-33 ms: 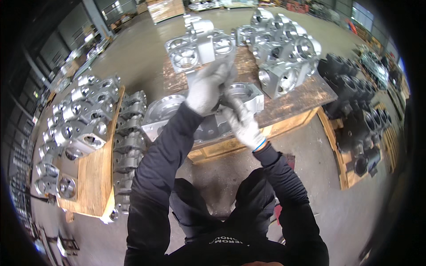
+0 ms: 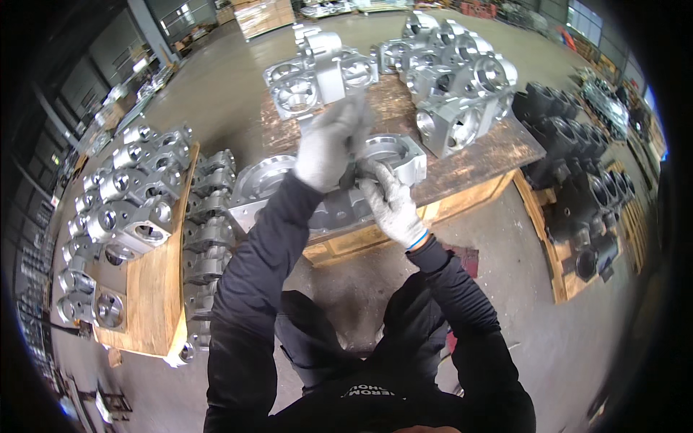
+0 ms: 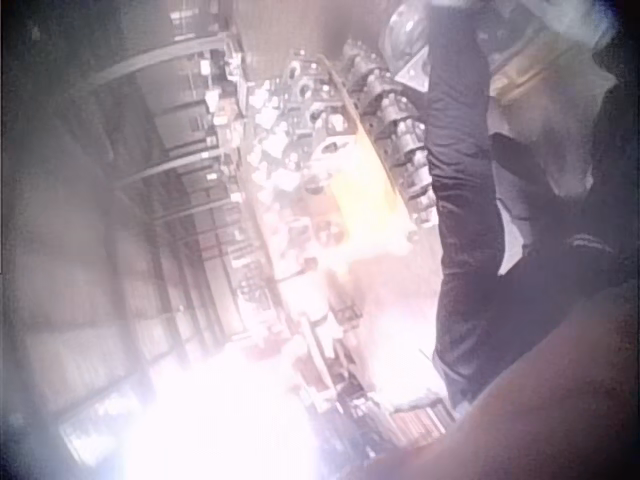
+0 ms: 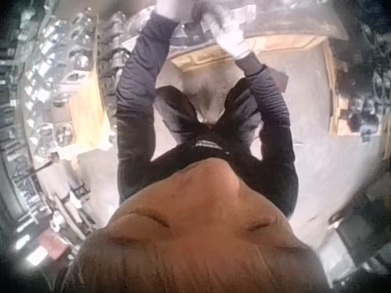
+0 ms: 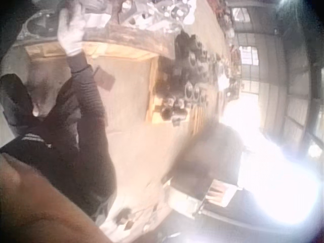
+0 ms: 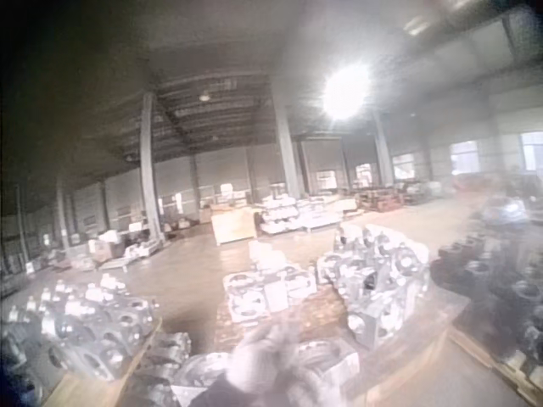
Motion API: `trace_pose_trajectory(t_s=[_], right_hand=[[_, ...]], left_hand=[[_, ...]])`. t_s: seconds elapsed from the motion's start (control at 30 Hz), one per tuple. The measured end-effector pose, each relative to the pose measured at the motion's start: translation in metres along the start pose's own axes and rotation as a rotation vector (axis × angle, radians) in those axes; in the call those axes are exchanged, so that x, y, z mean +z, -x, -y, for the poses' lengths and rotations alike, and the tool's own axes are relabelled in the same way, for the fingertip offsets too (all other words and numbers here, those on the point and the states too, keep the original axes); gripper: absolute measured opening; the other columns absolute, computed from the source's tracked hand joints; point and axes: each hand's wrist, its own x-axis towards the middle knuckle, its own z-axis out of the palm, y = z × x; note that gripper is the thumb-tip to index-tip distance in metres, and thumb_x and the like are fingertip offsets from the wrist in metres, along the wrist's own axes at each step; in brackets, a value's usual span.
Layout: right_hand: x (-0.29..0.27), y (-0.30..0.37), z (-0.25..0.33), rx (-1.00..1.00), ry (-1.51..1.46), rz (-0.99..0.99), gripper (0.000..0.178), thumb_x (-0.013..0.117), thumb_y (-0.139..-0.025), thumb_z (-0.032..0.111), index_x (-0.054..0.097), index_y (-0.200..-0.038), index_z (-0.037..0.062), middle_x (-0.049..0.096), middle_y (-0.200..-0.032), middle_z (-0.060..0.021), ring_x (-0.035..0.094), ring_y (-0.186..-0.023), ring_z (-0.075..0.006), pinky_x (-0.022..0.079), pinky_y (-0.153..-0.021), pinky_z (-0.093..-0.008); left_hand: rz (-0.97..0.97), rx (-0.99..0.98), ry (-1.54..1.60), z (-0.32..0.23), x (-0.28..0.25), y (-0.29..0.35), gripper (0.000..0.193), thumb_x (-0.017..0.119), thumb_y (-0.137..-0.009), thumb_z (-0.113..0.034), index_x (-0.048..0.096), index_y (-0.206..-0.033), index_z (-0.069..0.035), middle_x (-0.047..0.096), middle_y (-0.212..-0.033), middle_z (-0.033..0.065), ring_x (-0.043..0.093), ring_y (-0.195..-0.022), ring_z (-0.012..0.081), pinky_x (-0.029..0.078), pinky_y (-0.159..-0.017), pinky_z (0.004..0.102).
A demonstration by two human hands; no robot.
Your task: The person uses a deburring tool to scrape and smooth the edges of a large metal casting on a wooden workbench. They repeatedly reposition the part to access different edges and surfaces, then place the finished piece aside and pick up another similar casting to continue the process.
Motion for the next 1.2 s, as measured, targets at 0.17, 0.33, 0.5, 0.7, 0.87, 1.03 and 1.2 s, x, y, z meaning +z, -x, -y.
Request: trace_pose_trajectory(t_s=[0.17,0.33,0.5,0.7,0.87,1.03,1.2], right_hand=[[0.017,0.046,0.018,0.291,-0.046,-0.032,0.034,0.059,-0.104,0.009,0.054,-0.136,0.0013,0.065,-0.108,-0.0126,0.062,-0.096,-0.0208,0.052,-0.089,-0.0330],[0.028,0.099,0.013,0.438,-0.185,0.035,0.050,0.051,-0.108,0.009,0.036,-0.156,0.0033,0.055,-0.093,-0.0012,0.054,-0.084,-0.0113,0.050,-0.077,-0.0286],[0.001,0.114,-0.019,0.536,-0.257,-0.529,0.055,0.047,-0.111,0.017,0.030,-0.164,0.0118,0.049,-0.069,0.0044,0.045,-0.053,-0.0049,0.041,-0.049,-0.0232],[-0.005,0.070,-0.063,0.703,-0.375,-0.635,0.051,0.048,-0.111,0.022,0.040,-0.158,0.0065,0.045,-0.063,0.0050,0.042,-0.048,-0.0049,0.037,-0.043,-0.0237],[-0.002,0.050,-0.078,0.445,-0.215,-0.593,0.050,0.046,-0.111,0.019,0.041,-0.158,0.0040,0.043,-0.066,0.0081,0.039,-0.053,-0.0025,0.037,-0.049,-0.0224],[0.002,0.075,-0.078,0.477,-0.283,-0.562,0.050,0.049,-0.110,0.017,0.041,-0.158,0.0042,0.048,-0.069,0.0049,0.046,-0.059,-0.0025,0.042,-0.054,-0.0209],[0.007,0.088,-0.090,0.680,-0.196,-0.598,0.053,0.045,-0.112,0.024,0.035,-0.160,0.0041,0.043,-0.061,0.0043,0.042,-0.048,-0.0052,0.037,-0.045,-0.0251]], left_hand=[[0.242,-0.053,0.589,0.012,-0.013,0.030,0.032,0.043,-0.113,-0.032,0.059,-0.101,-0.006,0.049,-0.075,0.0013,0.048,-0.067,0.0178,0.042,-0.065,0.0294],[0.004,-0.169,-0.343,0.044,-0.035,0.066,0.035,0.043,-0.111,-0.028,0.061,-0.123,0.000,0.069,-0.095,0.0093,0.064,-0.084,0.0193,0.050,-0.072,0.0333],[-0.350,0.673,-1.763,0.029,-0.094,0.092,0.036,0.070,-0.095,-0.029,0.068,-0.120,-0.004,0.072,-0.093,0.0162,0.071,-0.079,0.0361,0.059,-0.077,0.0439],[-0.237,0.489,-1.672,0.026,-0.137,0.107,0.022,0.063,-0.097,-0.021,0.076,-0.106,-0.007,0.075,-0.102,0.0190,0.071,-0.093,0.0378,0.056,-0.087,0.0457],[-0.330,0.290,-1.773,0.037,-0.140,0.103,0.030,0.062,-0.098,-0.033,0.078,-0.101,-0.008,0.074,-0.085,0.0199,0.072,-0.077,0.0393,0.057,-0.073,0.0475],[-0.335,0.368,-1.772,0.041,-0.149,0.105,0.025,0.067,-0.094,-0.029,0.079,-0.103,-0.008,0.075,-0.090,0.0179,0.073,-0.076,0.0362,0.057,-0.071,0.0441],[-0.342,0.282,-1.796,0.044,-0.154,0.103,0.025,0.072,-0.091,-0.030,0.079,-0.106,-0.011,0.075,-0.088,0.0154,0.073,-0.073,0.0335,0.058,-0.070,0.0428]])
